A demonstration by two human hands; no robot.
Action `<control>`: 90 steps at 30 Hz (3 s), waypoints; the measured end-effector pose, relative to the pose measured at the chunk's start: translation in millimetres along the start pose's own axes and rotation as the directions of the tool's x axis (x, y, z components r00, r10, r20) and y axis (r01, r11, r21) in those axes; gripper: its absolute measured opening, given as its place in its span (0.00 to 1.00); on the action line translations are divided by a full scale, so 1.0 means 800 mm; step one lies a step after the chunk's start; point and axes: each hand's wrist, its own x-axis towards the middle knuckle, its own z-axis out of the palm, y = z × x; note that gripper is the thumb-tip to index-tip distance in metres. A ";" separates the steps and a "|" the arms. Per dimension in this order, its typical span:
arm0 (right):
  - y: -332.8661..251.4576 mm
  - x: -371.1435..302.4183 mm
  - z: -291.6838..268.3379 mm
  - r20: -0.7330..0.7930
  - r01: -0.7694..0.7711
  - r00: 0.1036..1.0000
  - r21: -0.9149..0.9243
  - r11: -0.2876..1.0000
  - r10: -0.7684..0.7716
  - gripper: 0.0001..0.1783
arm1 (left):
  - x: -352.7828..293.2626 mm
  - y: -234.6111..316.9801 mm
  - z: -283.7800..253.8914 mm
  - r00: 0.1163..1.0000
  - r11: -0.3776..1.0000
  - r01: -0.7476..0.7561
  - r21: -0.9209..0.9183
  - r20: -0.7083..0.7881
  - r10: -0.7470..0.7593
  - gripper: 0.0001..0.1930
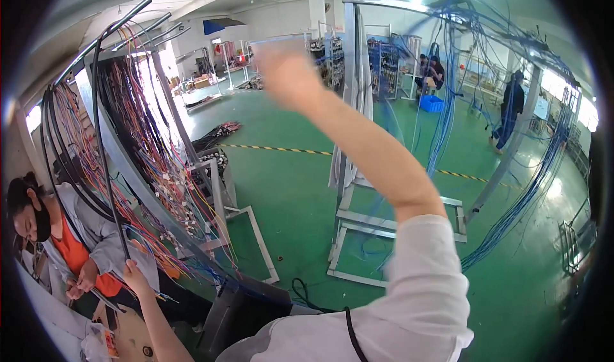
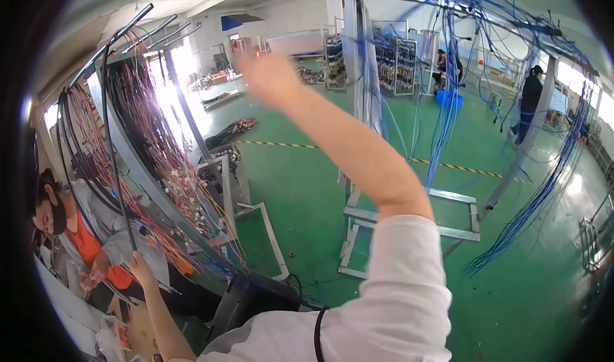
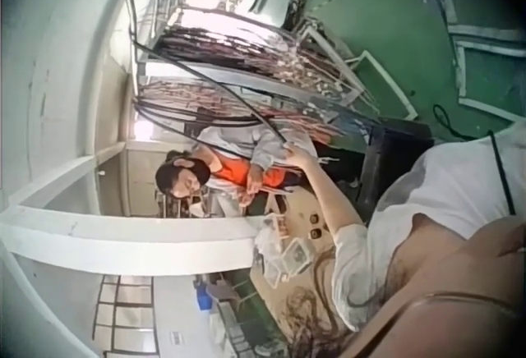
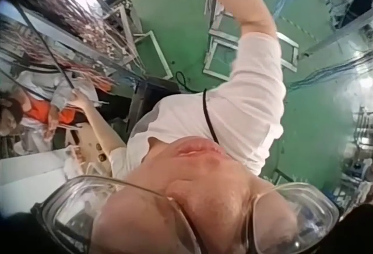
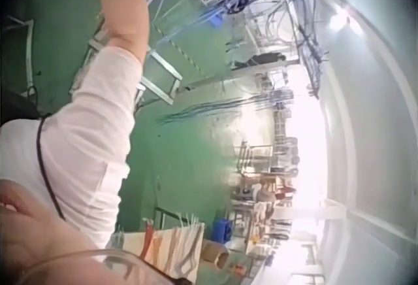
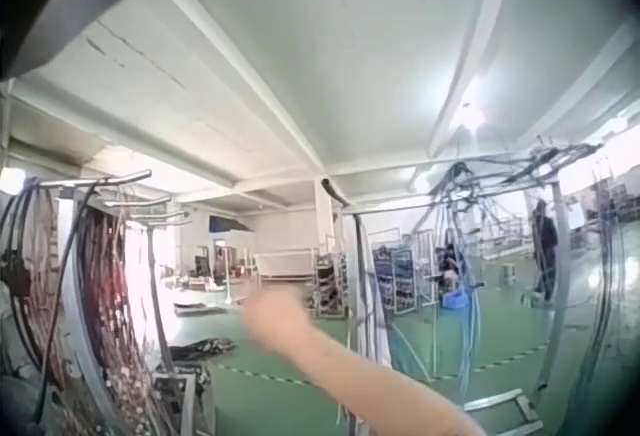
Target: Sorting and bundling various colored electrical wires into groups and inserting them into protective sleeves.
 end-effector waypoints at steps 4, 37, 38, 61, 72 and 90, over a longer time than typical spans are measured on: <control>-0.002 0.009 -0.049 0.320 -0.321 0.889 -0.077 0.944 0.328 0.10 | -0.006 0.011 0.013 0.999 0.999 -0.040 -0.016 0.003 0.040 0.17; -0.026 -0.180 -0.122 0.053 -0.017 0.999 0.153 0.988 0.009 0.06 | -0.289 0.437 0.209 0.230 0.628 -0.720 -0.297 0.751 0.619 0.14; -0.023 -0.179 -0.126 0.061 -0.020 0.998 0.212 0.977 0.007 0.06 | -0.291 0.431 0.213 0.223 0.624 -0.718 -0.309 0.746 0.627 0.14; 0.133 -0.102 -0.228 0.036 -0.469 0.879 0.246 0.848 0.476 0.30 | -0.246 0.433 0.190 -0.079 0.778 -0.443 -0.446 0.884 0.462 0.15; 0.095 -0.115 -0.230 -0.117 -0.499 0.847 0.158 0.852 0.518 0.26 | -0.382 0.558 0.302 0.050 0.626 -0.303 -0.719 0.644 0.763 0.13; 0.109 -0.101 -0.230 -0.332 0.138 0.929 -0.089 0.986 -0.160 0.12 | -0.351 0.535 0.270 -0.141 0.579 -0.289 -0.762 0.632 0.762 0.13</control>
